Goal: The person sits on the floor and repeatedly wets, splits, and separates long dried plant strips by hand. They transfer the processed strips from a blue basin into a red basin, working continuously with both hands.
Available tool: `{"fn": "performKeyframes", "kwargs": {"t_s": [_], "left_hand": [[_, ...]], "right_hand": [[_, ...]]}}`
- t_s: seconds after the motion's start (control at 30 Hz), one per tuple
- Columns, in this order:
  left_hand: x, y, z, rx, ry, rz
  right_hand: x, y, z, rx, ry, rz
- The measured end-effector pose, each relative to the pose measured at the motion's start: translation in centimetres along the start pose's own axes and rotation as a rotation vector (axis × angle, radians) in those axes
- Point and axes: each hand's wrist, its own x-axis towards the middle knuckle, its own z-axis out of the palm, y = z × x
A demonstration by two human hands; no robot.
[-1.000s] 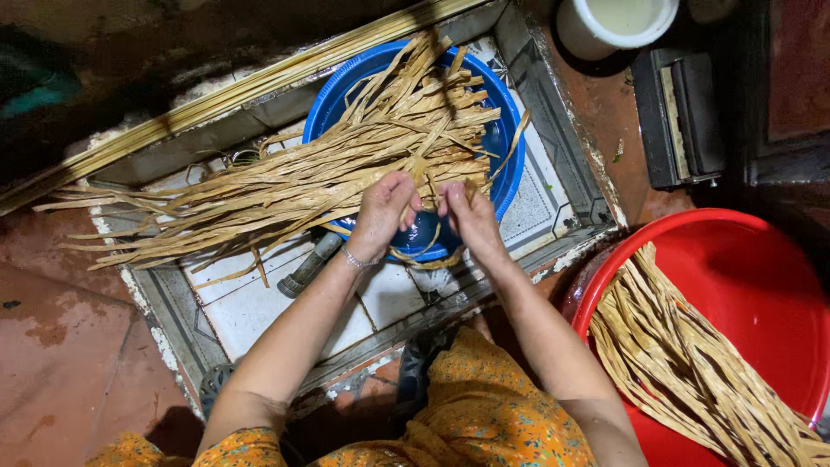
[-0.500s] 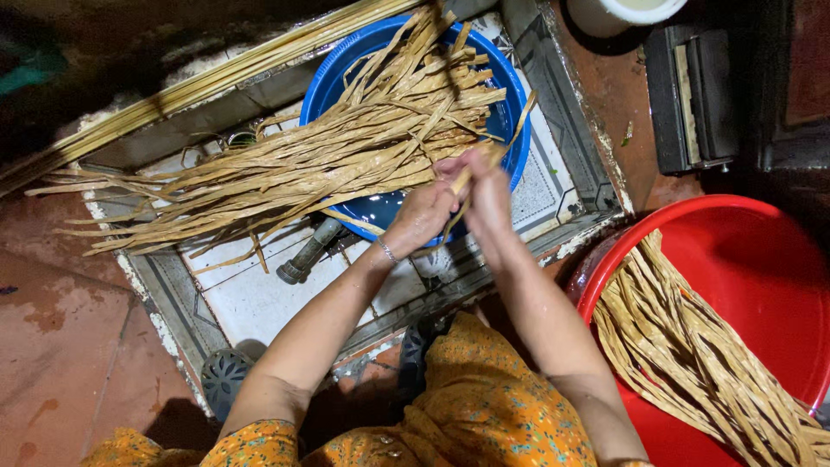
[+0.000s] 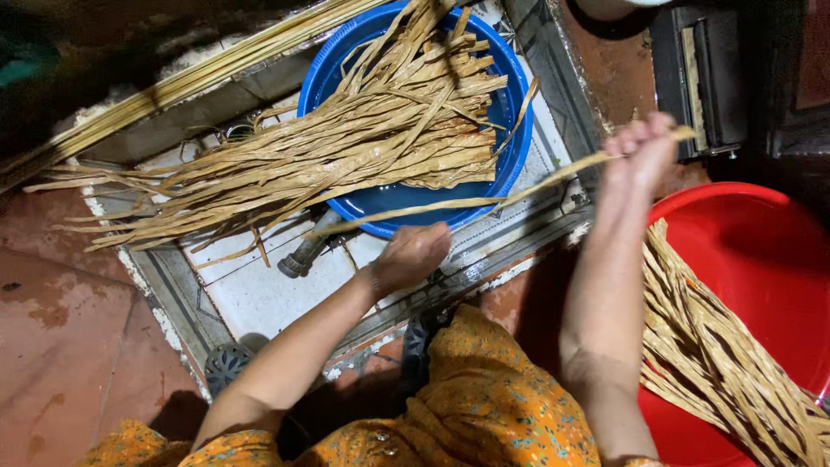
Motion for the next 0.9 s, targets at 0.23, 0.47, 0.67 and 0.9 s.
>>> {"fn": "performKeyframes", "kwargs": {"t_s": [0.23,0.47,0.67,0.9], "left_hand": [[-5.8,-5.3,-0.4,0.392,-0.193,-0.135],[-8.5,-5.8,-6.3,0.628,-0.158,-0.397],[-1.9,-7.4,-7.3,0.689,0.045,-0.261],[4.9,-11.3,-2.7,0.861,-0.048,-0.395]], "right_hand": [[3.1,-2.6,-3.9,0.14,-0.008,0.084],[-0.6,-1.4,-1.0,-0.01,0.025,0.008],[-7.1,1.6,5.3,-0.151,-0.167,-0.062],[-12.0,7.4,7.3,-0.444,-0.288,0.225]]}}
